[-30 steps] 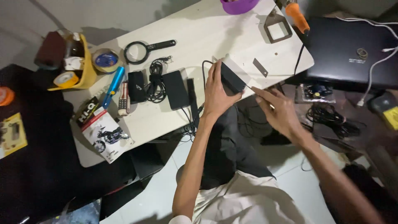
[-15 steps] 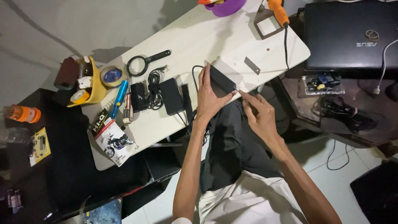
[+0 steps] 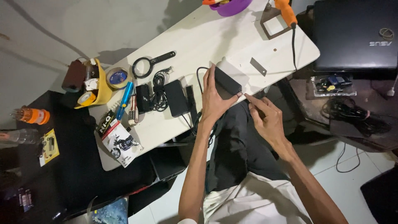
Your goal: The person is using a small screwdriver to pry open the plastic casing of a power adapter on a repair bench.
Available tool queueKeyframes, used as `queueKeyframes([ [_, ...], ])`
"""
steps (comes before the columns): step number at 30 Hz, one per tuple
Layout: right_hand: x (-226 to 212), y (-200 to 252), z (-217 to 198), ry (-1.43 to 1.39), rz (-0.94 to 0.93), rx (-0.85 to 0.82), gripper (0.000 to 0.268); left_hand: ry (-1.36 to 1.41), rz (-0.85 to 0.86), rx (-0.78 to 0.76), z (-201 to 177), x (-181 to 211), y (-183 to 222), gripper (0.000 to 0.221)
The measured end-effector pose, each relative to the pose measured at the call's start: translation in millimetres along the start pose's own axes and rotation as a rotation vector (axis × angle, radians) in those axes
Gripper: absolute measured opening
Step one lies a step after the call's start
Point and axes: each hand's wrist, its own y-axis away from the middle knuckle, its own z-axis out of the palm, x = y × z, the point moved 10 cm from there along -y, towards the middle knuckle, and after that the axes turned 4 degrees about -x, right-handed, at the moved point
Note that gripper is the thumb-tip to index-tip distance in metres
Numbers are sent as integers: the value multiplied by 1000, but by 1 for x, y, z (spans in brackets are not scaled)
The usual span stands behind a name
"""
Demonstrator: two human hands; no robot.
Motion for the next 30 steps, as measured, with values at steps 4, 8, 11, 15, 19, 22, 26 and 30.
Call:
queueKeyframes([
  [4,-6,0,0,1,-8,7,32,9,-9,1,-2,1,0,118],
  [8,-2,1,1,-2,-4,16,34,38,-5,-1,0,-2,1,117],
  [11,-2,1,1,5,-1,15,35,21,-3,7,-1,-1,1,117],
  [15,-1,2,2,3,2,16,34,22,-6,9,1,-5,0,118],
  [19,1,1,5,-3,5,6,35,24,15,13,-1,-5,0,117],
  [22,-1,2,4,-7,12,18,35,15,41,21,-5,8,3,110],
  [26,-3,1,2,-35,41,22,32,-11,70,34,-6,13,3,105],
  [30,0,0,2,-9,63,1,33,-9,75,43,-5,12,3,106],
])
